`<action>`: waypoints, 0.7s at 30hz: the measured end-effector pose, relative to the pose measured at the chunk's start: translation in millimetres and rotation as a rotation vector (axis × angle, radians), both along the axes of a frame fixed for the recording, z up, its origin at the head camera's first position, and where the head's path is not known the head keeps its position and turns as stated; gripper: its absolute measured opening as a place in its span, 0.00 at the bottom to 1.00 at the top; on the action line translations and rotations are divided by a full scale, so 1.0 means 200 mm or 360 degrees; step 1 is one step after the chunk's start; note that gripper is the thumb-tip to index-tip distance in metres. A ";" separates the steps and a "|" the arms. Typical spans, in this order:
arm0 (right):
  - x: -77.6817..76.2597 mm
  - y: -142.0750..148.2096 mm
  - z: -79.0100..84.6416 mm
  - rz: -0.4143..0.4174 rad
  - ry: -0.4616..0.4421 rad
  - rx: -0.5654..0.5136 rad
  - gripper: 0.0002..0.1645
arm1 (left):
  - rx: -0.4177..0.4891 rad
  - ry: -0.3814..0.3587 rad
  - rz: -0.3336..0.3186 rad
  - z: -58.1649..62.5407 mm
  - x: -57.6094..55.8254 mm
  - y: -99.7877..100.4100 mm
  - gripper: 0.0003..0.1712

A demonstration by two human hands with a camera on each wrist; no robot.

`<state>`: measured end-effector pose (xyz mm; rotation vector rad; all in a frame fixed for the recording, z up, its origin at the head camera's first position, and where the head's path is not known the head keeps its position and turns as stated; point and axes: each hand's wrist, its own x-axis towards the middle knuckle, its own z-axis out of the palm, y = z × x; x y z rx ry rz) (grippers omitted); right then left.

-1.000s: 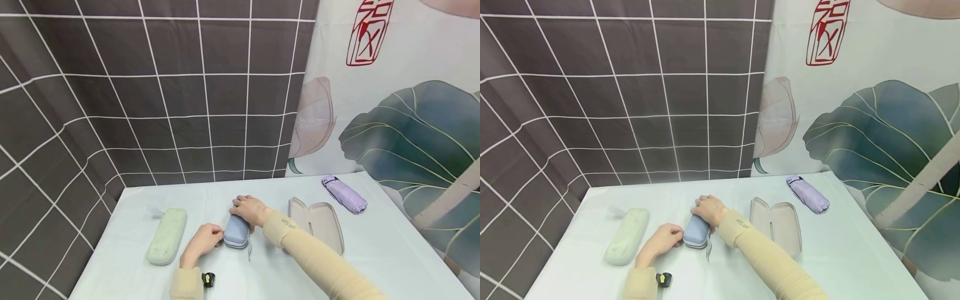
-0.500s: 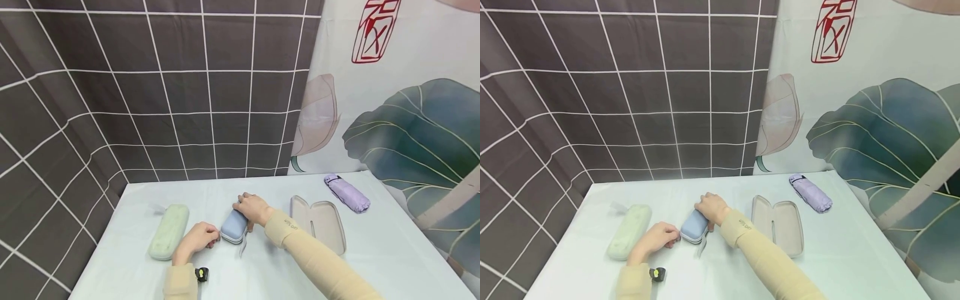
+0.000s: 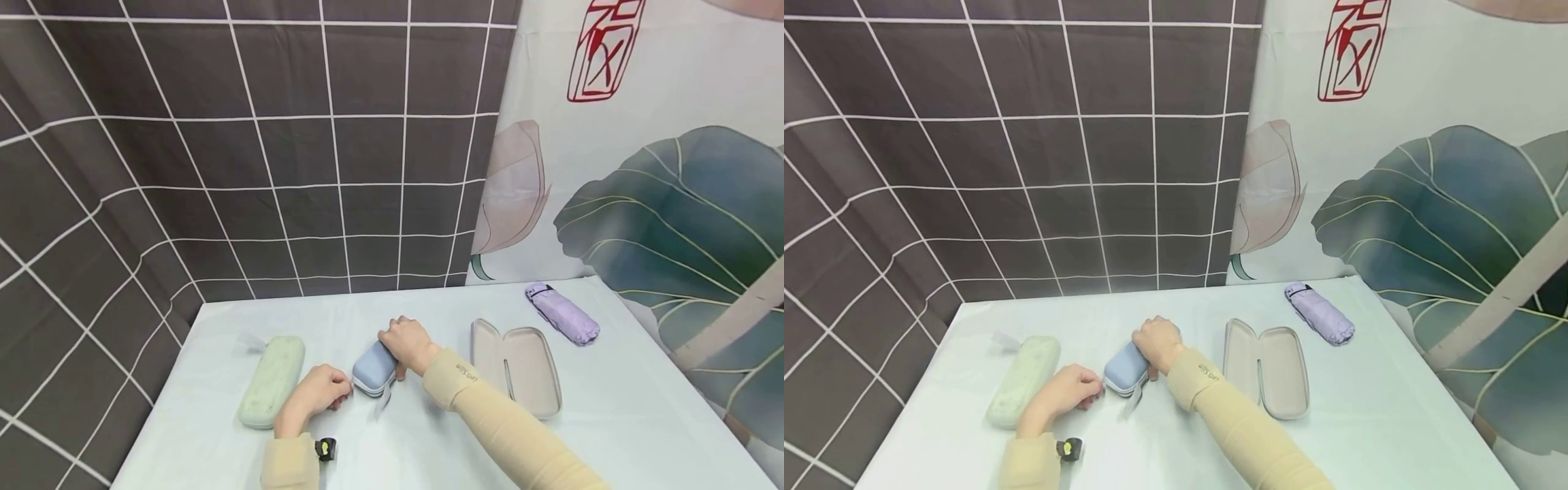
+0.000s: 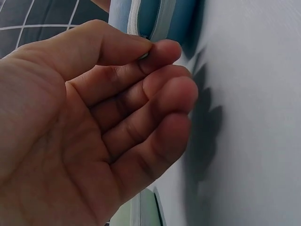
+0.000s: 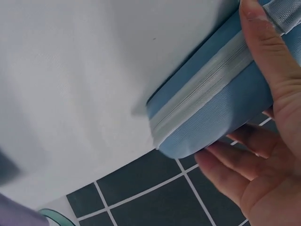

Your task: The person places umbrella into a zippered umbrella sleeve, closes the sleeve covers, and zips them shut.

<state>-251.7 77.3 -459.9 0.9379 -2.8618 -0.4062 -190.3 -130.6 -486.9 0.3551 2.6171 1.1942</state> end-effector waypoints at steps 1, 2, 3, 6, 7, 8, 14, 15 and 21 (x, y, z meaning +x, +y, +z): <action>0.00 0.00 0.00 -0.0014 0.0014 -0.0005 0.47 | 0.0000 -0.0001 0.0001 0.00 0.00 0.00 0.10; 0.01 -0.01 0.00 -0.0030 0.0024 -0.0010 0.47 | -0.0003 0.0000 0.0001 0.00 0.00 0.00 0.09; 0.01 -0.01 0.00 -0.0049 0.0031 -0.0008 0.47 | -0.0006 0.0001 0.0002 0.01 0.00 0.00 0.09; 0.01 -0.03 -0.01 -0.0112 0.0042 -0.0002 0.47 | -0.0014 0.0008 -0.0007 0.01 0.00 0.01 0.09; 0.02 -0.03 -0.01 -0.0131 0.0046 0.0013 0.47 | -0.0012 0.0008 -0.0012 0.01 0.00 0.01 0.09; 0.02 -0.04 -0.01 -0.0147 0.0057 0.0030 0.47 | -0.0009 0.0009 -0.0018 0.01 0.00 0.01 0.09; 0.02 -0.05 -0.02 -0.0234 0.0128 0.0087 0.48 | -0.0002 0.0016 -0.0048 0.01 0.00 0.03 0.09; 0.02 -0.06 -0.02 -0.0250 0.0132 0.0088 0.48 | -0.0006 0.0020 -0.0051 0.01 0.00 0.03 0.09; 0.03 -0.08 -0.05 -0.0334 0.0157 0.0075 0.48 | -0.0027 0.0011 -0.0044 0.00 0.00 0.02 0.11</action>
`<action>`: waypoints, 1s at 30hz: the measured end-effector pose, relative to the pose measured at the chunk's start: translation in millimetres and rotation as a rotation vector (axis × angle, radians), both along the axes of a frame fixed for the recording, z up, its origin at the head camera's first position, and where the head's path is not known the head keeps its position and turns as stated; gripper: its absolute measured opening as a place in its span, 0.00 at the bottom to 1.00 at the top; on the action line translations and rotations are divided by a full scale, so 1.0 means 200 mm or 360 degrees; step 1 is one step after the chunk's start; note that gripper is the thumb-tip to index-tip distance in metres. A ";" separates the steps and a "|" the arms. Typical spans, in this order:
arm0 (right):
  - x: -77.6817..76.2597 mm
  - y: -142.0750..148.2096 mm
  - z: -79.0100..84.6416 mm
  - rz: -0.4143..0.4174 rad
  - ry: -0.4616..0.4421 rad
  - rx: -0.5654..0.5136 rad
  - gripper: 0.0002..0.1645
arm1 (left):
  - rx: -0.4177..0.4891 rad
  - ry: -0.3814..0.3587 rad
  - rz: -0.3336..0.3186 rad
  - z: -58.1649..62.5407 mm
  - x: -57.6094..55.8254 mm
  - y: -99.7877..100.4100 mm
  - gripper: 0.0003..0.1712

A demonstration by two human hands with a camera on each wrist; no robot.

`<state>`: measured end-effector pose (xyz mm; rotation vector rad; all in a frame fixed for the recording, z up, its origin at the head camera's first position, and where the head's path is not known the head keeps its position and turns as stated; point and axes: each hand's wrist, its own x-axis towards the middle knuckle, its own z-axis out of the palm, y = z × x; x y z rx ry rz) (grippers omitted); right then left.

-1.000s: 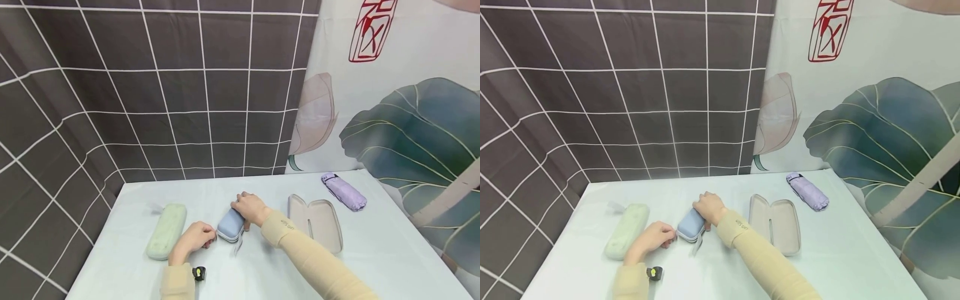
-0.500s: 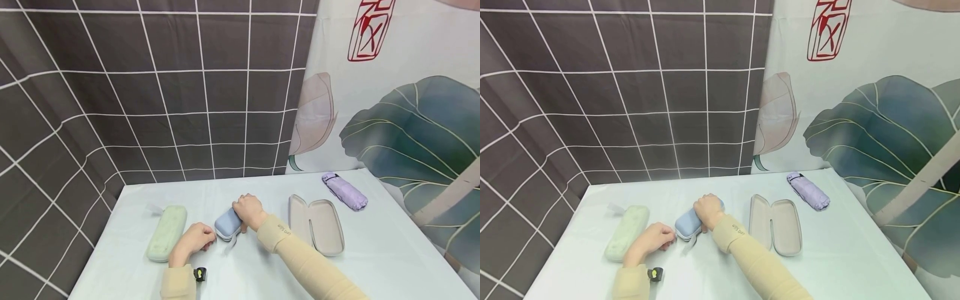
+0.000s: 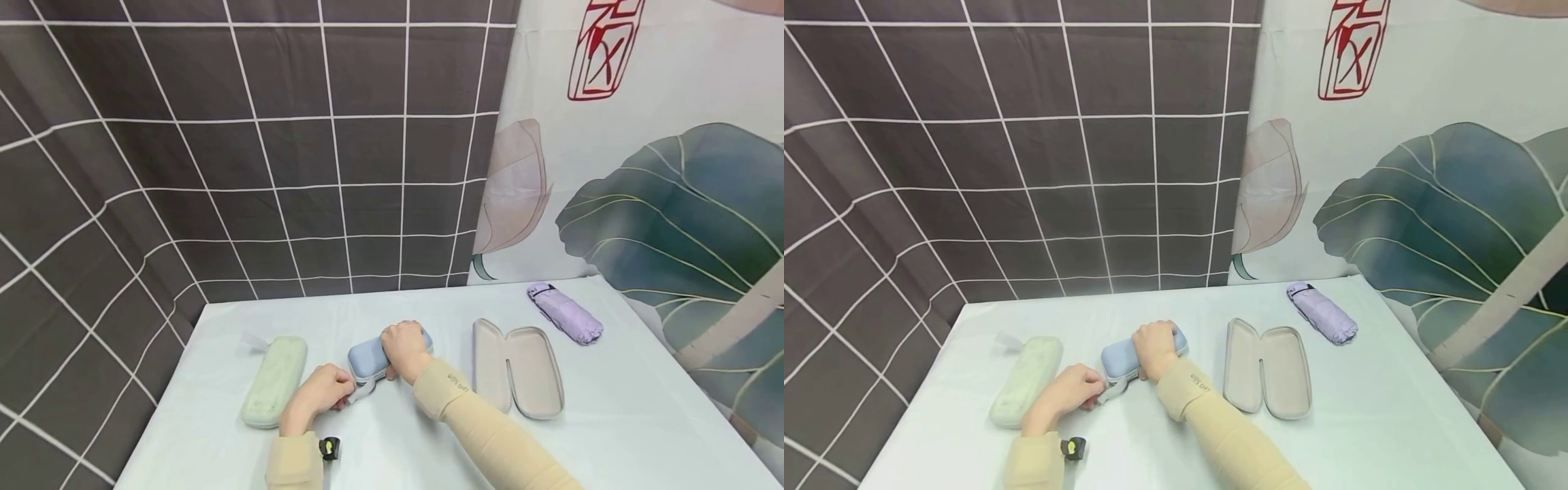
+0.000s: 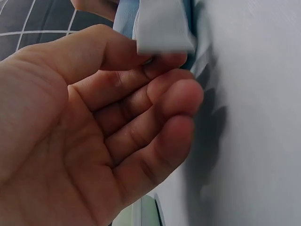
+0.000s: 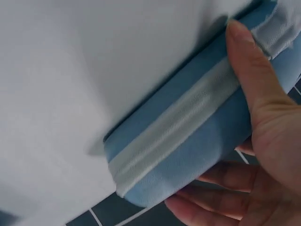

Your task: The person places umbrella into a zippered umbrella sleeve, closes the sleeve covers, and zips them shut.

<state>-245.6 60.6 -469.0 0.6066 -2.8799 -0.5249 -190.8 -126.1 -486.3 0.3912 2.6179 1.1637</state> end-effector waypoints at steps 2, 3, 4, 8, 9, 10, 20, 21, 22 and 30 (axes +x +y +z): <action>0.00 0.00 0.00 -0.0021 0.0010 -0.0015 0.49 | 0.0003 -0.0008 0.0008 0.00 0.00 0.00 0.11; 0.01 -0.01 -0.01 -0.0030 0.0003 -0.0027 0.49 | 0.0006 -0.0017 0.0013 0.00 0.00 0.00 0.11; 0.01 0.00 0.00 -0.0032 -0.0009 -0.0044 0.49 | 0.0013 -0.0024 0.0015 -0.01 0.00 0.00 0.11; 0.02 0.04 0.02 0.0032 -0.0121 -0.0122 0.50 | 0.0051 -0.0034 0.0002 -0.02 0.00 0.00 0.10; 0.02 0.05 0.03 0.0054 -0.0174 -0.0169 0.49 | 0.0055 -0.0037 -0.0004 -0.02 -0.01 0.00 0.10; 0.01 0.07 0.05 0.0077 -0.0231 -0.0223 0.48 | 0.0060 -0.0034 -0.0011 -0.02 -0.01 0.00 0.10; -0.04 0.18 0.07 0.0223 -0.0517 -0.0660 0.38 | 0.0083 -0.0039 -0.0020 -0.02 -0.01 -0.01 0.10; -0.03 0.18 0.06 0.0229 -0.0488 -0.0668 0.37 | 0.0078 -0.0038 -0.0020 -0.02 -0.01 -0.01 0.10; -0.03 0.18 0.05 0.0224 -0.0457 -0.0668 0.36 | 0.0067 -0.0032 -0.0023 -0.01 0.00 -0.01 0.10; 0.05 0.17 0.04 0.0100 -0.0293 -0.0675 0.30 | 0.0024 0.0049 0.0012 0.00 0.02 0.01 0.10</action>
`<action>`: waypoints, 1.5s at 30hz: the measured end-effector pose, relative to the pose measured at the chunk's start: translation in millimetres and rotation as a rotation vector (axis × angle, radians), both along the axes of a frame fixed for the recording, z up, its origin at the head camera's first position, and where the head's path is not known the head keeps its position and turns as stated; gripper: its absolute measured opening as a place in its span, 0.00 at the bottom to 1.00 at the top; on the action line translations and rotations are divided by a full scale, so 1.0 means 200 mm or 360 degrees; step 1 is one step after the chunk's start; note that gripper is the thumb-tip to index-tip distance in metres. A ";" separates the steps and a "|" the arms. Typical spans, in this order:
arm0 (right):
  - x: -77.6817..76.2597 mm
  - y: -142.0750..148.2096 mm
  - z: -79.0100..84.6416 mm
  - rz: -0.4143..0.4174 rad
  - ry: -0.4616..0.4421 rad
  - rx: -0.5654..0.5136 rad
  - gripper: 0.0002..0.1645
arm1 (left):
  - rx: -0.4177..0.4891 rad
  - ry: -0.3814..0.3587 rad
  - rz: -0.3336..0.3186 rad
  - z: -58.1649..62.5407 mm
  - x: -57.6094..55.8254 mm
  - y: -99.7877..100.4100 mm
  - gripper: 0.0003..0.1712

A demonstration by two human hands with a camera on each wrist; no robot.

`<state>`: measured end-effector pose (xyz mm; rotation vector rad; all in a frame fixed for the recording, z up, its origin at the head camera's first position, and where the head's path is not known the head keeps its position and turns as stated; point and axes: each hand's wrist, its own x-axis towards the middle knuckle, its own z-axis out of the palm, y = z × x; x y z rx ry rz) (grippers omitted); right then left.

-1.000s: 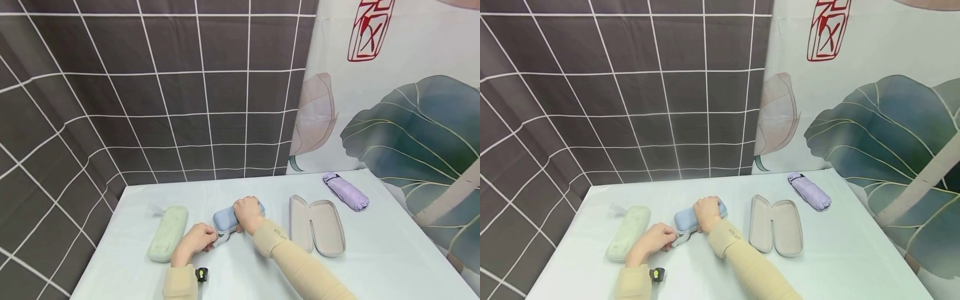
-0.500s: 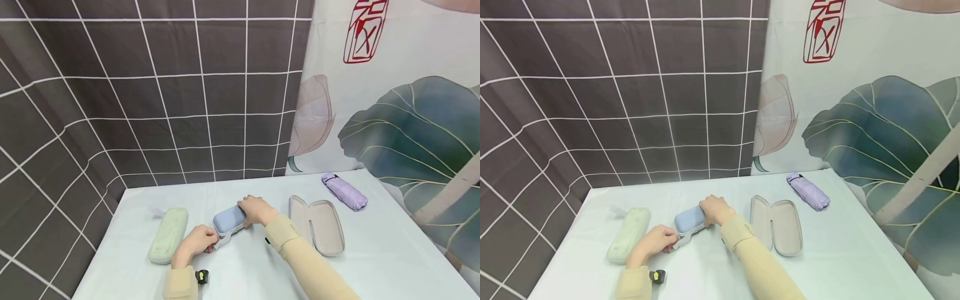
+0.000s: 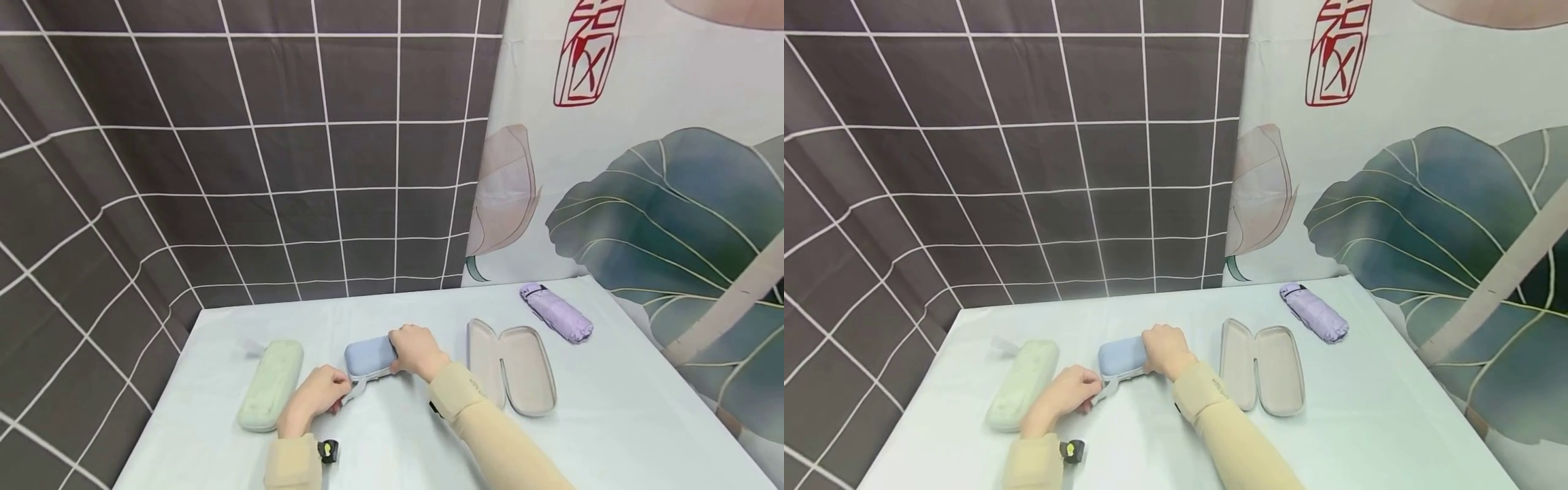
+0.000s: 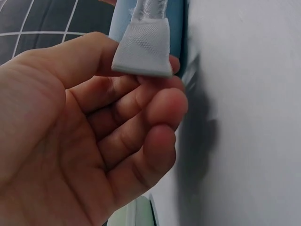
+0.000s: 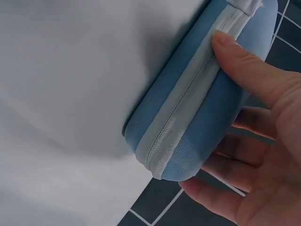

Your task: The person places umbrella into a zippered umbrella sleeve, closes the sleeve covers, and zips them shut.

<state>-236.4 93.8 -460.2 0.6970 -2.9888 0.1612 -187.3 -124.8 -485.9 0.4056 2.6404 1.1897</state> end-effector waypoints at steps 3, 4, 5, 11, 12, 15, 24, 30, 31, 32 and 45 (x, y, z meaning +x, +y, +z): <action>0.01 0.00 0.00 -0.0057 0.0013 -0.0006 0.30 | -0.0031 0.0041 0.0027 0.00 -0.01 0.00 0.11; 0.02 0.00 -0.01 -0.0074 0.0017 -0.0003 0.30 | -0.0045 0.0051 0.0040 -0.01 -0.01 0.00 0.12; 0.02 0.00 -0.01 -0.0083 0.0025 0.0000 0.31 | -0.0057 0.0065 0.0053 -0.01 -0.02 0.00 0.12; 0.03 -0.01 -0.03 -0.0110 0.0051 0.0020 0.33 | -0.0074 0.0086 0.0095 -0.02 -0.01 0.00 0.17; 0.04 -0.02 -0.03 -0.0117 0.0047 0.0014 0.33 | -0.0071 0.0075 0.0101 -0.01 -0.01 0.00 0.18; 0.05 -0.02 -0.03 -0.0134 0.0038 -0.0021 0.36 | -0.0083 0.0084 0.0115 -0.01 -0.02 0.01 0.19; 0.08 -0.01 -0.08 -0.0265 -0.0018 -0.0092 0.43 | -0.0162 0.0126 0.0094 0.00 -0.04 0.03 0.20; 0.09 -0.04 -0.10 -0.0319 0.0061 -0.0070 0.43 | -0.0181 0.0151 0.0127 0.00 -0.05 0.04 0.19; 0.09 -0.05 -0.10 -0.0330 0.0079 -0.0070 0.43 | -0.0180 0.0146 0.0138 0.00 -0.06 0.04 0.19; 0.10 -0.06 -0.10 -0.0342 0.0096 -0.0071 0.43 | -0.0178 0.0147 0.0146 0.00 -0.06 0.04 0.19; 0.17 -0.09 -0.12 -0.0513 0.0227 -0.0112 0.40 | -0.0161 0.0199 0.0211 -0.03 -0.10 0.09 0.19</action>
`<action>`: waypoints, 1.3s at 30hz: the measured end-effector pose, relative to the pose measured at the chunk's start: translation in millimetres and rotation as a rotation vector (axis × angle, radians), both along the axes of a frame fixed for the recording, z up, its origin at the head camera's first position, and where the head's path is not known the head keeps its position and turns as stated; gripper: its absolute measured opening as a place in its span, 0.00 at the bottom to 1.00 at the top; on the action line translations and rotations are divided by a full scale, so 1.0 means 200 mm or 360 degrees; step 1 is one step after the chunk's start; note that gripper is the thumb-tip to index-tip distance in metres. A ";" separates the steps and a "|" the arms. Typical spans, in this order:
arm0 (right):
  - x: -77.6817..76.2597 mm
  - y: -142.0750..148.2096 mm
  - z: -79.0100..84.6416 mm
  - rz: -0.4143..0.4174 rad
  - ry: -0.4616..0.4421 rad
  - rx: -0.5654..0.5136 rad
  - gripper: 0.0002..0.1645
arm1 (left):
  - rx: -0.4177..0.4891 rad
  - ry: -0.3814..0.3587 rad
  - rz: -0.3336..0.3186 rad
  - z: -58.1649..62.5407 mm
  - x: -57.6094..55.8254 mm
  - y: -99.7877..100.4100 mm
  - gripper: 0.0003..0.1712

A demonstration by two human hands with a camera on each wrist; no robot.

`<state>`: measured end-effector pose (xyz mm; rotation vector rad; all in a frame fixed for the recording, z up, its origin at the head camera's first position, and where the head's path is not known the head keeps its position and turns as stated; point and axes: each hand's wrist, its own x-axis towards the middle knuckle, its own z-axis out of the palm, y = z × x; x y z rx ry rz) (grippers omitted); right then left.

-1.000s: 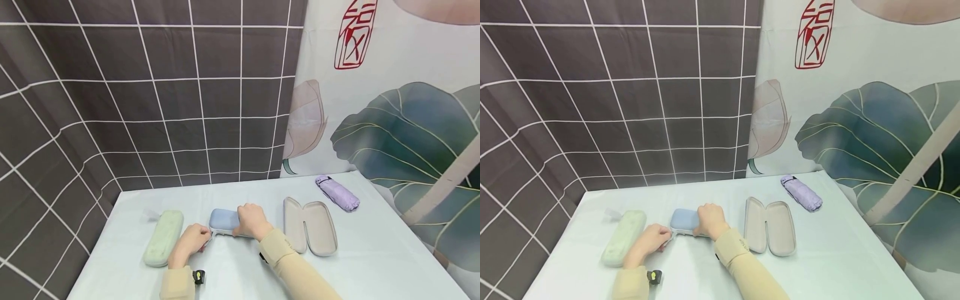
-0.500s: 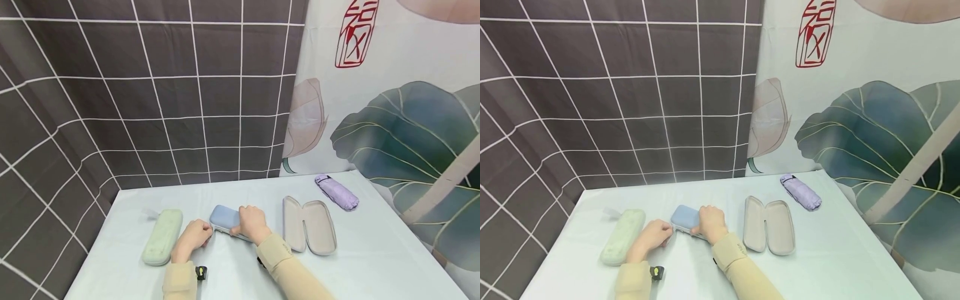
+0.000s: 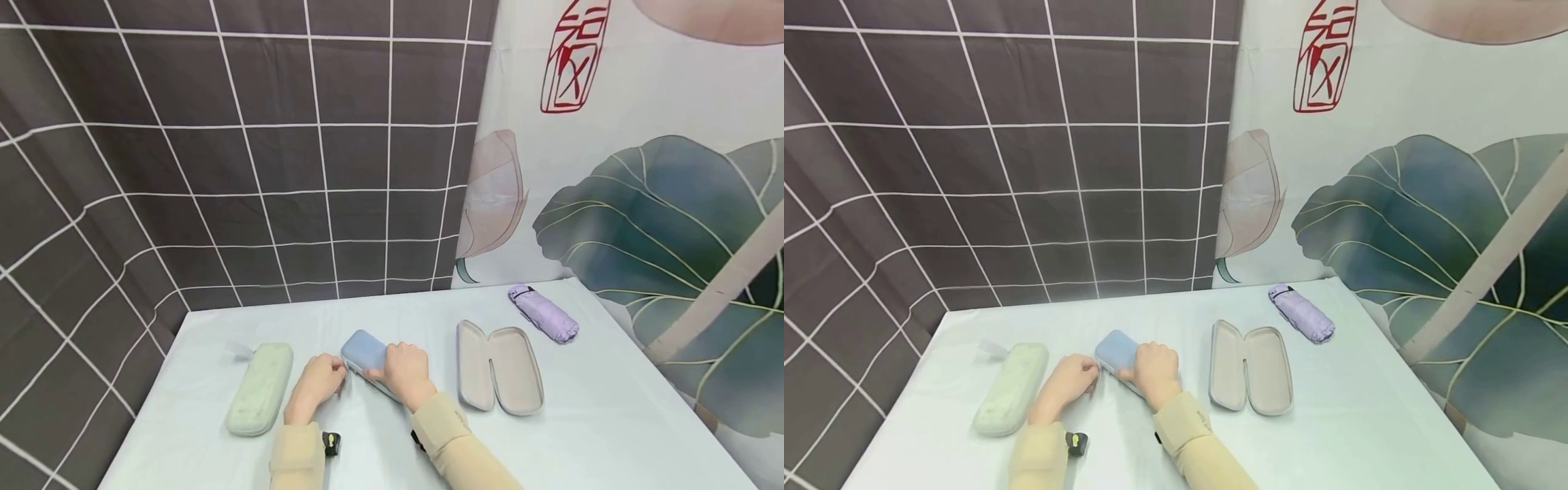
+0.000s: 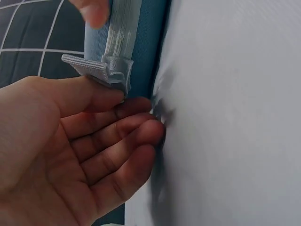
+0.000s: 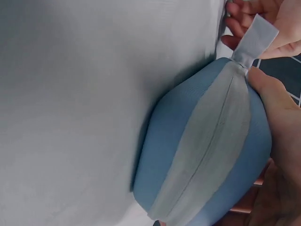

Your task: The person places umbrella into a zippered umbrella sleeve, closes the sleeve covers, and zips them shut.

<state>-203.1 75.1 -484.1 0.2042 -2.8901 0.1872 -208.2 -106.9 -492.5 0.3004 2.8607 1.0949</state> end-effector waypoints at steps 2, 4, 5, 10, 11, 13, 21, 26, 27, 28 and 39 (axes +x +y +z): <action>0.00 0.00 0.00 -0.0013 0.0000 -0.0014 0.40 | 0.0004 0.0012 0.0013 0.00 -0.01 0.01 0.19; 0.01 0.00 0.01 -0.0012 -0.0010 -0.0053 0.39 | 0.0018 0.0017 0.0021 0.01 -0.02 0.02 0.19; 0.01 0.00 0.01 -0.0009 -0.0011 -0.0070 0.39 | 0.0023 0.0017 0.0021 0.01 -0.02 0.02 0.19; 0.04 -0.01 0.01 0.0003 -0.0017 -0.0168 0.38 | 0.0062 0.0003 0.0032 0.00 -0.04 0.04 0.19; 0.04 -0.01 0.01 0.0002 -0.0014 -0.0173 0.38 | 0.0062 -0.0002 0.0037 -0.01 -0.05 0.04 0.20; 0.05 -0.01 0.01 0.0003 -0.0011 -0.0185 0.37 | 0.0069 -0.0026 0.0052 -0.01 -0.06 0.05 0.23; 0.07 -0.02 0.01 0.0037 -0.0031 -0.0297 0.37 | 0.0035 -0.0065 0.0046 -0.02 -0.08 0.07 0.26; 0.08 -0.02 -0.01 0.0054 -0.0034 -0.0381 0.35 | 0.0106 -0.0139 0.0019 -0.03 -0.10 0.09 0.25; 0.09 -0.02 -0.01 0.0057 -0.0034 -0.0400 0.34 | 0.0122 -0.0161 0.0015 -0.02 -0.10 0.09 0.25; 0.09 -0.01 -0.01 0.0065 -0.0035 -0.0421 0.34 | 0.0142 -0.0193 0.0014 -0.02 -0.11 0.10 0.25; 0.14 0.02 -0.03 0.0140 -0.0122 -0.0711 0.27 | 0.0133 -0.0200 0.0091 -0.04 -0.10 0.16 0.27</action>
